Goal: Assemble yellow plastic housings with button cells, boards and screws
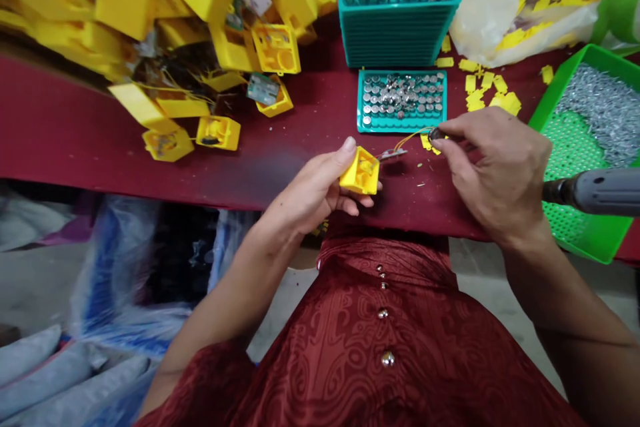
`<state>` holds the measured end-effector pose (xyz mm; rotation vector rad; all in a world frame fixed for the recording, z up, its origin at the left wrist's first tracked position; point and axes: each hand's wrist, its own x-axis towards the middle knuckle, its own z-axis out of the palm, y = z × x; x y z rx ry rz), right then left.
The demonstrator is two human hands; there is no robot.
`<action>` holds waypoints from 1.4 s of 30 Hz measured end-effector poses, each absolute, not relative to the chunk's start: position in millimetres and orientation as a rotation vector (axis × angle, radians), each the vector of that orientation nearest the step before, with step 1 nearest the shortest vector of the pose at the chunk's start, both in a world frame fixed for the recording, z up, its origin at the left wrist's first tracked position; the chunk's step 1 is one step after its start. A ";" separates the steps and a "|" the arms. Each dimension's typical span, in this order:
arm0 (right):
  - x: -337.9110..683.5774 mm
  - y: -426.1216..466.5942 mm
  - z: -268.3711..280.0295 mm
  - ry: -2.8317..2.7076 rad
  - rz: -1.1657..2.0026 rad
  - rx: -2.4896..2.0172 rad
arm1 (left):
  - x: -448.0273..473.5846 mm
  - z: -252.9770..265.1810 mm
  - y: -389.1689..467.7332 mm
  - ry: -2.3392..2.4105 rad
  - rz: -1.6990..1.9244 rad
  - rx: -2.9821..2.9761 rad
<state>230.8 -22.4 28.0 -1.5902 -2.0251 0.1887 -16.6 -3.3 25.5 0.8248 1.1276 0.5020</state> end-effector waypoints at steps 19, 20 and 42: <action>222.2 -54.5 35.3 -1.962 0.047 -1.576 | -1.9 26.2 -12.1 0.828 0.388 0.215; 221.0 -55.8 35.4 -1.954 0.062 -1.574 | -3.1 26.3 -14.2 0.800 0.352 0.199; 216.3 -49.0 46.1 -1.864 0.226 -1.542 | -0.5 17.5 -13.2 0.728 0.427 0.193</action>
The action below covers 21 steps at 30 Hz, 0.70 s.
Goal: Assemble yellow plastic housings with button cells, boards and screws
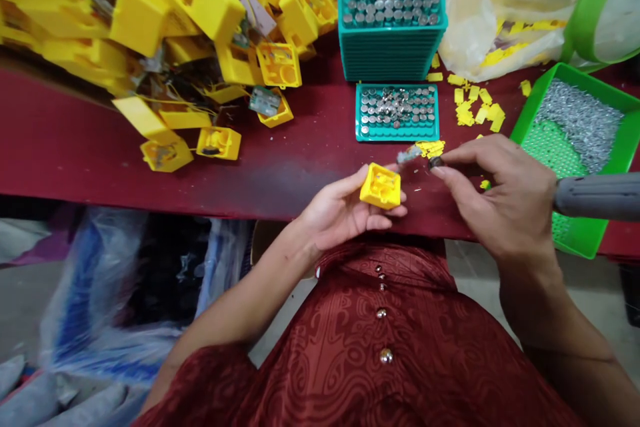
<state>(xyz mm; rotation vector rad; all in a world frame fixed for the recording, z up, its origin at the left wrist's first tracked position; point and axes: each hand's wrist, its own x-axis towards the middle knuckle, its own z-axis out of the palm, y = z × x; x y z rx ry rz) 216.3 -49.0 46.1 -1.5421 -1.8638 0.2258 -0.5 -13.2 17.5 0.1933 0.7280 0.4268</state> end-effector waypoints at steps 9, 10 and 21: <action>195.8 -53.9 20.5 -1.636 0.648 -1.444 | 12.7 -4.5 -17.4 0.741 0.732 0.457; 196.1 -53.7 18.6 -1.646 0.649 -1.448 | 12.6 -7.3 -17.9 0.716 0.739 0.471; 204.9 -49.6 17.0 -1.797 0.643 -1.418 | 12.0 -19.5 -20.7 0.698 0.802 0.672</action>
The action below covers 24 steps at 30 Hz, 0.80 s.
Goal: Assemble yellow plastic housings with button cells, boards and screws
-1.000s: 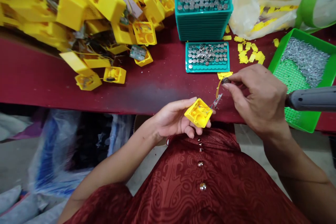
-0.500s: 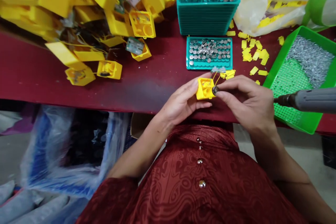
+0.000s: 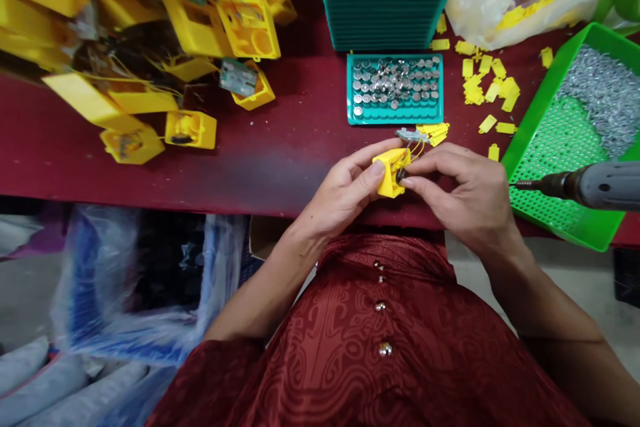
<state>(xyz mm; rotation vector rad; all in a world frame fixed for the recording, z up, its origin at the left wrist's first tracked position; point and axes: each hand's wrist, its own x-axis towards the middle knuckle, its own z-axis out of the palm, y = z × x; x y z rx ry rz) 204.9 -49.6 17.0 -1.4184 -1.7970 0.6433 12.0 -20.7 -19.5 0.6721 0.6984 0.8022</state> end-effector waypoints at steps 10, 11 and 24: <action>199.4 -48.7 13.7 -1.859 0.468 -1.440 | 12.2 -13.4 -22.5 0.742 0.834 0.698; 198.3 -49.6 12.7 -1.856 0.460 -1.444 | 12.3 -12.0 -22.5 0.747 0.835 0.669; 194.4 -54.4 6.8 -1.743 0.425 -1.448 | 19.9 -7.7 -23.4 0.762 0.876 0.750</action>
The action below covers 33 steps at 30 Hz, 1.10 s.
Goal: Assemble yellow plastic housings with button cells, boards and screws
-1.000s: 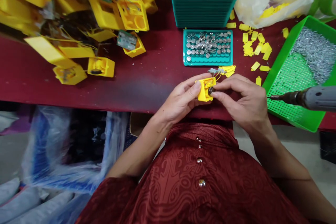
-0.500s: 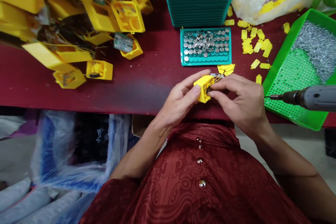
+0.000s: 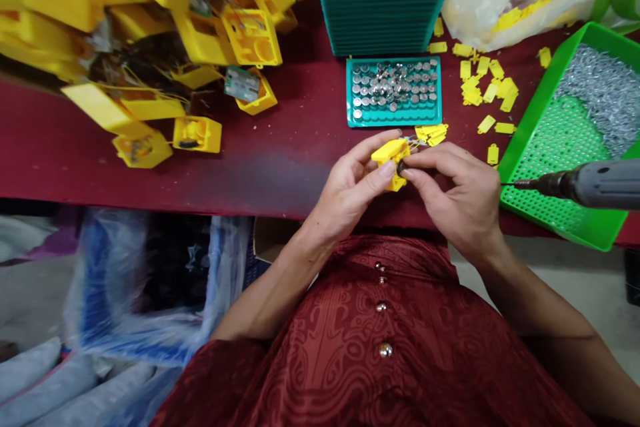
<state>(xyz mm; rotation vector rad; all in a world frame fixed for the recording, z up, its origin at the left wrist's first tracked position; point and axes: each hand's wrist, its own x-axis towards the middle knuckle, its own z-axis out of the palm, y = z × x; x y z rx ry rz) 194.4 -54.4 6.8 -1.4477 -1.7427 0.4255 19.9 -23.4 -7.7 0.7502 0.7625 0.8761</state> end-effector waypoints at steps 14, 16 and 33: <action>189.7 -57.8 11.3 -1.716 0.373 -1.437 | 20.1 -3.6 -29.6 0.786 0.910 0.846; 187.6 -58.8 9.2 -1.772 0.283 -1.440 | 20.2 -0.8 -29.5 0.791 0.918 0.803; 200.3 -61.9 -2.0 -1.518 0.444 -1.466 | 23.8 5.2 -20.3 0.889 0.896 0.749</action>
